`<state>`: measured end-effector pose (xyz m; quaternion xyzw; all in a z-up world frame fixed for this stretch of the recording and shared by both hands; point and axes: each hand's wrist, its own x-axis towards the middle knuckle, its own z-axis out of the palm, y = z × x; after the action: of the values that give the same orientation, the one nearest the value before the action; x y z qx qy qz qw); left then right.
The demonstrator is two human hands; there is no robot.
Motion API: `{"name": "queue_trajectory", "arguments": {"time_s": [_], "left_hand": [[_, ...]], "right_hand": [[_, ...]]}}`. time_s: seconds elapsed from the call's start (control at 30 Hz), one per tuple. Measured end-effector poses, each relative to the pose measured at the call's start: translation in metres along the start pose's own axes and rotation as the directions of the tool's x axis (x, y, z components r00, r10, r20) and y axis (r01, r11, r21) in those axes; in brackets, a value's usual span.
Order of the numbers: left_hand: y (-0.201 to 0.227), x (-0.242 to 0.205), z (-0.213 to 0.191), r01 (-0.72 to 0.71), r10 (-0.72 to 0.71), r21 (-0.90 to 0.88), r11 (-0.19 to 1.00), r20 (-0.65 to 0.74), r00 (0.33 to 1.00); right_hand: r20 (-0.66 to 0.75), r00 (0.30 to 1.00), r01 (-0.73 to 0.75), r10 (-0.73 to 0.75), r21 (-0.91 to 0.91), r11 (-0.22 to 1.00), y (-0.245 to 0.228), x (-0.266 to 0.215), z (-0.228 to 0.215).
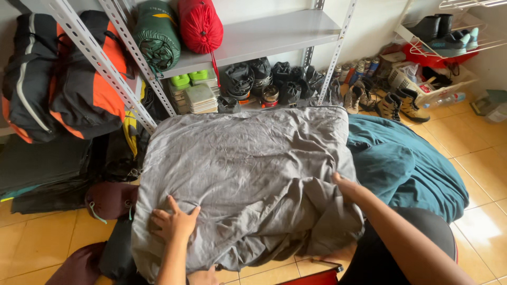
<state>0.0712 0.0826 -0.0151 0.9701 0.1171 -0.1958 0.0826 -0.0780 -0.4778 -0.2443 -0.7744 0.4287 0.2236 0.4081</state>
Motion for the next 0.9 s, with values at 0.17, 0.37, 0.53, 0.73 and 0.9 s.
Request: {"name": "queue_trajectory", "arguments": {"time_s": [0.17,0.37,0.53,0.73,0.9], "left_hand": [[-0.001,-0.004,0.009,-0.059,0.061,0.023,0.998,-0.088,0.994],[-0.012,-0.004,-0.004,-0.069,0.052,-0.085,0.994,-0.190,0.980],[-0.033,0.021,-0.008,0.094,-0.134,-0.191,0.977,-0.206,0.969],[-0.038,0.051,0.027,0.080,-0.161,-0.250,0.965,-0.325,0.932],[0.006,-0.002,0.027,-0.327,0.223,-0.354,0.876,-0.305,0.926]], "right_hand": [[-0.071,0.797,0.487,-0.600,-0.511,0.708,-0.167,-0.201,-0.062],[-0.477,0.417,0.706,-0.774,-0.367,0.606,-0.226,-0.246,-0.115],[-0.357,0.652,0.481,-0.668,-0.487,0.729,-0.170,-0.185,-0.098],[-0.386,0.896,0.114,-0.218,-0.275,0.955,-0.102,-0.164,-0.057],[-0.449,0.811,0.268,-0.376,-0.286,0.920,-0.108,-0.151,-0.041]]}}
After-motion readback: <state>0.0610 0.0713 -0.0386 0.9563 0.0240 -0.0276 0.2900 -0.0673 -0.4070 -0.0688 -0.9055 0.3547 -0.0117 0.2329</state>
